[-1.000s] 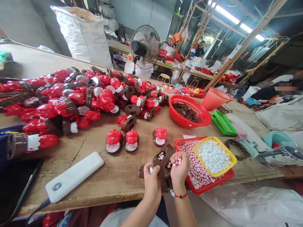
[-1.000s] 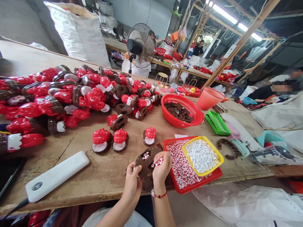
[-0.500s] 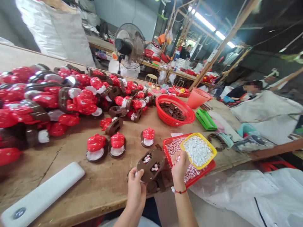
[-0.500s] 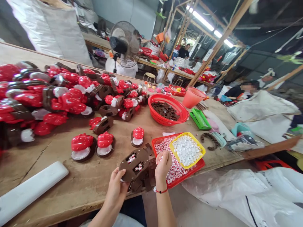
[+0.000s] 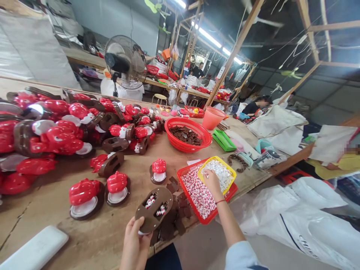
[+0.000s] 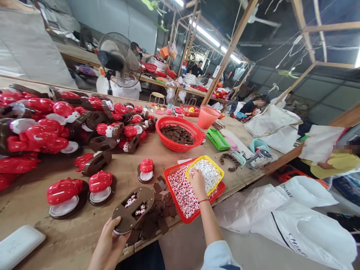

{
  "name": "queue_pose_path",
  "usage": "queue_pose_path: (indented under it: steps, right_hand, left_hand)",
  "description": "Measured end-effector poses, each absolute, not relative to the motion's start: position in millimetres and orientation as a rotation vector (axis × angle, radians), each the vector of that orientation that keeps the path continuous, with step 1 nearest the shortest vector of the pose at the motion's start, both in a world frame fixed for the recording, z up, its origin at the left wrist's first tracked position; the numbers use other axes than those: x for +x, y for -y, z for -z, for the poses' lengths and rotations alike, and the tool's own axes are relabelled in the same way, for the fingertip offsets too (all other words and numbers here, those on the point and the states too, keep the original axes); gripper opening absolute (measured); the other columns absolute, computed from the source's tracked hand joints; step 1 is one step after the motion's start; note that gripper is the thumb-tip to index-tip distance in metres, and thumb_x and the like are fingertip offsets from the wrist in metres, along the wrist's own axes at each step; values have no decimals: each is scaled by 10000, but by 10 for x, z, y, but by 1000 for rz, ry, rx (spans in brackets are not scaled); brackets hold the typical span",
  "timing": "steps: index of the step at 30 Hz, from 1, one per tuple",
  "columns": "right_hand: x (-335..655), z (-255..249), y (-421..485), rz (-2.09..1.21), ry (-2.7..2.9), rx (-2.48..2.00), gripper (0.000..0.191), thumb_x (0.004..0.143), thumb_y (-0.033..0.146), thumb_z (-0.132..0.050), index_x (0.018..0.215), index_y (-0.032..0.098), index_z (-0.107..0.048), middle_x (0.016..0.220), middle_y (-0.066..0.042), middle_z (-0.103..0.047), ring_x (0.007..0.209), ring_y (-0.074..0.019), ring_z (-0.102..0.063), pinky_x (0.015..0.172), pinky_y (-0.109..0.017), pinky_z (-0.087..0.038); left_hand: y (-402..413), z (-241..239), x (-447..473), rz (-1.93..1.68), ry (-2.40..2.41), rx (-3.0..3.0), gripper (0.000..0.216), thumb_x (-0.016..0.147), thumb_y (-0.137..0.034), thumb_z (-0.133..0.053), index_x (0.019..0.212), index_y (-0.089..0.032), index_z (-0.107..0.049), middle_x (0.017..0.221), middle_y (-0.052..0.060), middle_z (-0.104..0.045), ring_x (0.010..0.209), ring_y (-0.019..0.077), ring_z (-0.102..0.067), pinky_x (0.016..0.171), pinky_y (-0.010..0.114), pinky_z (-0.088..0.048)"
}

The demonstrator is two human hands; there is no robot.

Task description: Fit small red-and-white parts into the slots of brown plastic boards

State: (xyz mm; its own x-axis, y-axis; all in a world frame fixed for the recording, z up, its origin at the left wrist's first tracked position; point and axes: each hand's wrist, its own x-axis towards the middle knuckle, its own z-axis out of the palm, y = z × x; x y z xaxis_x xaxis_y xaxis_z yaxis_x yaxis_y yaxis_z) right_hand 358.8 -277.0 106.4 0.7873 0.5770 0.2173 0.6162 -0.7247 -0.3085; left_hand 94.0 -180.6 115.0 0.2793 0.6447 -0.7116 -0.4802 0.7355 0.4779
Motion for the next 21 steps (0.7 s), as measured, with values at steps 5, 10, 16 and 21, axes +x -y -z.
queue_pose_path:
  steps: [5,10,16,21]
  right_hand:
    - [3822,-1037,2726,91,840,-2769,225,792,211,-410,901,102,-573,855,-117,-605,795,-185,-558,668,-233,-358]
    - [3821,-1048,2606,60,873,-2843,286,810,276,-406,1002,106,-531,911,-126,-607,834,-190,-563,646,-227,-340]
    - [3869,-1089,2565,-8,943,-2896,218,773,215,-448,933,113,-556,888,-116,-611,808,-168,-569,620,-215,-329]
    - [3904,-1088,2582,-14,940,-2903,183,788,195,-435,853,92,-571,806,-131,-609,742,-172,-572,576,-226,-327]
  left_hand:
    - [1841,-1135,887,-738,-1045,190,148,677,-37,-473,689,-180,-506,552,-33,-601,468,80,-546,436,169,-449]
    - [1850,-1115,848,-745,-1028,204,143,654,-47,-494,703,-180,-508,562,-32,-603,470,82,-546,432,168,-441]
    - [1868,-1130,821,-750,-1028,186,141,620,-63,-518,693,-183,-501,557,-42,-596,467,81,-539,435,169,-439]
    - [1864,-1112,779,-744,-1019,188,148,606,-71,-529,700,-184,-511,556,-40,-599,462,81,-539,441,167,-439]
